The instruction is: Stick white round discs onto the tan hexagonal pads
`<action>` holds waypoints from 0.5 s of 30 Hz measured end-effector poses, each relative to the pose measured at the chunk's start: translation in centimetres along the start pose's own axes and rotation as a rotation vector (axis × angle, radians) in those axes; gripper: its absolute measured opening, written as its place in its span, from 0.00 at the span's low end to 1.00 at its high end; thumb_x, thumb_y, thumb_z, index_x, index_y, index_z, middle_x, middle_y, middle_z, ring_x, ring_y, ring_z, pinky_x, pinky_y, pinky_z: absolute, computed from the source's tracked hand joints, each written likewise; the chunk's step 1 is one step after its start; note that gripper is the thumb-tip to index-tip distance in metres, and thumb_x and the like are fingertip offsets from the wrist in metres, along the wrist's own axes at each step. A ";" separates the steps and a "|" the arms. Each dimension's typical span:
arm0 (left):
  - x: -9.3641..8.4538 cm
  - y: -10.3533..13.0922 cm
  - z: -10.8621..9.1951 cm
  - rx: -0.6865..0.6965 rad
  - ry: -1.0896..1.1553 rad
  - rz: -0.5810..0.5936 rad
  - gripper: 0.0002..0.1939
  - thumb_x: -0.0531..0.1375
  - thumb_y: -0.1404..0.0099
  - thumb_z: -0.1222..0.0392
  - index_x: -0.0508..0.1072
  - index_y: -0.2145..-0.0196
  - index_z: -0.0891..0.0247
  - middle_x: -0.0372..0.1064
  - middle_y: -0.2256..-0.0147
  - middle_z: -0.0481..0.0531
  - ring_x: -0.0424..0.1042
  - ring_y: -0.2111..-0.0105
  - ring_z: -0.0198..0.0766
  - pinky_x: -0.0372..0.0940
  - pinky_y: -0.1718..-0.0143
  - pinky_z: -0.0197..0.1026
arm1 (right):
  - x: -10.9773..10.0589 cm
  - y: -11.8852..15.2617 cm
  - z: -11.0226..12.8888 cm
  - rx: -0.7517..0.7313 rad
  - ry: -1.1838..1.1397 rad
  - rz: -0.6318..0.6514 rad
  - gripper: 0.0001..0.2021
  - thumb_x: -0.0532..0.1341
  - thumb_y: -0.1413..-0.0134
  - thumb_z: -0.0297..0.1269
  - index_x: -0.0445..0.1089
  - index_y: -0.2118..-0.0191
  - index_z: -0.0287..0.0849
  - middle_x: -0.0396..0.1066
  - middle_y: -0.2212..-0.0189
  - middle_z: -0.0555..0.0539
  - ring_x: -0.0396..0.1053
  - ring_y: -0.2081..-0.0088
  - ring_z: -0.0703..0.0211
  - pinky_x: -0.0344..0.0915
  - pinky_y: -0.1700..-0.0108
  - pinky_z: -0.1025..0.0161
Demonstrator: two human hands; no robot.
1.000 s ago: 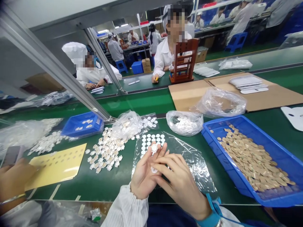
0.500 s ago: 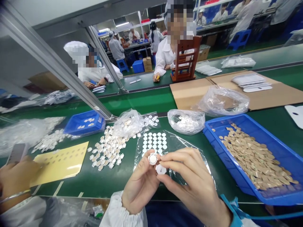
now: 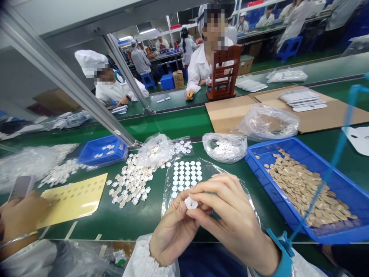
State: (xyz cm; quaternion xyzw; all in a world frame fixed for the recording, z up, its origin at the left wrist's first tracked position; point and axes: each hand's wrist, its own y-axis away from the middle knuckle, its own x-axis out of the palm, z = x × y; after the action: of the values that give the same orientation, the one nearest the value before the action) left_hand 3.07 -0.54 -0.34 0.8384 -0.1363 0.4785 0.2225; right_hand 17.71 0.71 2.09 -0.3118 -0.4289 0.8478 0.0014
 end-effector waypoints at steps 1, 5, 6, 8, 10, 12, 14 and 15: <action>0.1 0.0 0.0 -0.001 0.000 0.005 0.13 0.67 0.45 0.61 0.77 0.61 0.64 0.77 0.65 0.52 0.74 0.63 0.34 0.64 0.54 0.36 | 0.0 0.0 0.0 0.000 0.003 -0.003 0.08 0.64 0.48 0.31 0.70 0.60 0.44 0.74 0.64 0.47 0.68 0.59 0.57 0.65 0.56 0.55; 0.3 0.0 0.1 -0.006 -0.004 0.008 0.13 0.67 0.45 0.60 0.77 0.61 0.65 0.77 0.65 0.53 0.74 0.62 0.35 0.64 0.53 0.38 | -0.1 0.2 0.0 -0.002 0.018 -0.014 0.08 0.64 0.47 0.31 0.70 0.60 0.43 0.74 0.63 0.48 0.68 0.60 0.58 0.64 0.55 0.54; 0.3 0.0 0.1 -0.007 -0.005 0.001 0.13 0.67 0.45 0.60 0.77 0.61 0.65 0.77 0.65 0.53 0.75 0.62 0.36 0.64 0.53 0.38 | -0.1 0.2 0.0 -0.005 0.020 -0.014 0.08 0.64 0.47 0.31 0.70 0.60 0.43 0.74 0.63 0.47 0.68 0.60 0.58 0.64 0.55 0.54; 0.4 -0.1 0.1 -0.015 -0.006 -0.010 0.13 0.68 0.46 0.60 0.77 0.62 0.65 0.77 0.64 0.53 0.75 0.62 0.36 0.65 0.53 0.38 | -0.1 0.3 0.0 -0.013 0.022 -0.013 0.08 0.64 0.48 0.29 0.69 0.60 0.43 0.74 0.63 0.47 0.68 0.60 0.58 0.64 0.55 0.54; 0.4 0.0 0.1 -0.023 -0.006 -0.015 0.14 0.68 0.47 0.60 0.77 0.62 0.65 0.77 0.64 0.54 0.75 0.62 0.37 0.65 0.53 0.38 | -0.2 0.3 0.0 -0.022 0.024 -0.009 0.09 0.64 0.48 0.29 0.69 0.60 0.42 0.74 0.63 0.47 0.67 0.60 0.58 0.64 0.54 0.54; 0.5 0.0 0.1 -0.029 -0.004 -0.013 0.13 0.68 0.46 0.60 0.77 0.62 0.65 0.77 0.64 0.54 0.75 0.62 0.36 0.65 0.54 0.37 | -0.3 0.4 0.0 -0.033 0.027 -0.001 0.09 0.64 0.48 0.28 0.69 0.59 0.42 0.73 0.62 0.47 0.67 0.59 0.58 0.63 0.53 0.53; 0.6 0.1 0.0 -0.036 -0.001 -0.016 0.13 0.67 0.46 0.61 0.77 0.62 0.64 0.77 0.66 0.53 0.75 0.62 0.36 0.65 0.55 0.37 | -0.3 0.5 0.0 -0.047 0.037 0.007 0.09 0.64 0.48 0.27 0.69 0.59 0.41 0.73 0.62 0.47 0.67 0.59 0.59 0.63 0.53 0.53; 0.6 0.2 0.0 -0.041 0.002 -0.020 0.13 0.67 0.46 0.61 0.77 0.61 0.64 0.76 0.66 0.53 0.75 0.63 0.35 0.66 0.55 0.36 | -0.3 0.6 -0.1 -0.054 0.044 0.007 0.10 0.64 0.49 0.27 0.69 0.59 0.40 0.73 0.62 0.47 0.67 0.59 0.58 0.62 0.52 0.52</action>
State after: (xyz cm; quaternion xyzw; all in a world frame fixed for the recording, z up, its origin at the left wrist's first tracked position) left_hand 3.32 -0.72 0.19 0.8346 -0.1376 0.4740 0.2446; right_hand 18.14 0.31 1.82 -0.3318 -0.4504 0.8289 -0.0004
